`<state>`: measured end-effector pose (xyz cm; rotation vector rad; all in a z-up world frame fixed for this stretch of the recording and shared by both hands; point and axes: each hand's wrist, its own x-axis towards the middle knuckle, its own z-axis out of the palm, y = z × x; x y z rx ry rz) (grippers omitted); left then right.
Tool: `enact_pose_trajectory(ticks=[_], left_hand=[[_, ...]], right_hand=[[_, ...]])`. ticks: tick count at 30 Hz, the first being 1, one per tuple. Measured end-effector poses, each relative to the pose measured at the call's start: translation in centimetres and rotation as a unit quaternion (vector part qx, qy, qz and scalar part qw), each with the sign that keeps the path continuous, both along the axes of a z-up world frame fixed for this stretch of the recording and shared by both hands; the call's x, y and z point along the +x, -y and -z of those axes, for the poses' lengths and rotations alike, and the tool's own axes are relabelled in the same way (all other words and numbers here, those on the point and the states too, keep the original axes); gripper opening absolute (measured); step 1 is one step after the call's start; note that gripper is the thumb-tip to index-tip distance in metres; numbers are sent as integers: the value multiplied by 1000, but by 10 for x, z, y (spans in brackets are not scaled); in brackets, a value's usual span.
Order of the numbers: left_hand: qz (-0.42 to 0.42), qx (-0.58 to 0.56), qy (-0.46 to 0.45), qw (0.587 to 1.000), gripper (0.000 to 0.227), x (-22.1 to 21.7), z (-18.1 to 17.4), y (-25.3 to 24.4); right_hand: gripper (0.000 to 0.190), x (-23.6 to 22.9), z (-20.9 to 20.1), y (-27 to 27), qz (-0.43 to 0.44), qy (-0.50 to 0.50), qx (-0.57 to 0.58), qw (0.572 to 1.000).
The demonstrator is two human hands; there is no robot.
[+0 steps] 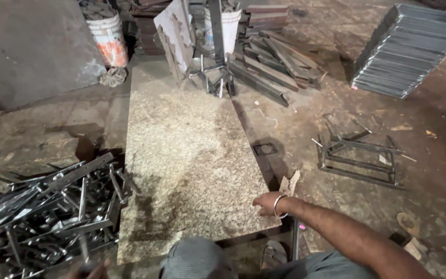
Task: The person picks up a metal bracket from a pile, places it on a stone slab, and uses a hammer to strike its joints. They then pick up a metal bar, align it with the bracket, and hammer the pieces together before setting the assembly aside.
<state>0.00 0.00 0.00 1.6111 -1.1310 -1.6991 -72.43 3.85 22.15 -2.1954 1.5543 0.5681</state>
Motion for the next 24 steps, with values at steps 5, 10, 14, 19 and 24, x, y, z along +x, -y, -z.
enact_pose_trajectory(ticks=[5,10,14,19,24], left_hand=[[81,-23,197,977,55,-120,-203,-3],[221,-23,105,969,56,-233,-353,7],[433,-95,176,879,70,-307,-361,49],[564,-78,177,803,82,-389,-380,82],[688,-105,130,706,101,-449,-327,131]], right_hand=[[62,33,-33,17,74,92,-6,993],[76,86,-86,30,75,217,-200,953],[89,113,-90,47,-66,210,-434,874],[59,103,-45,40,7,317,-287,904],[56,80,-29,29,180,347,-153,908]])
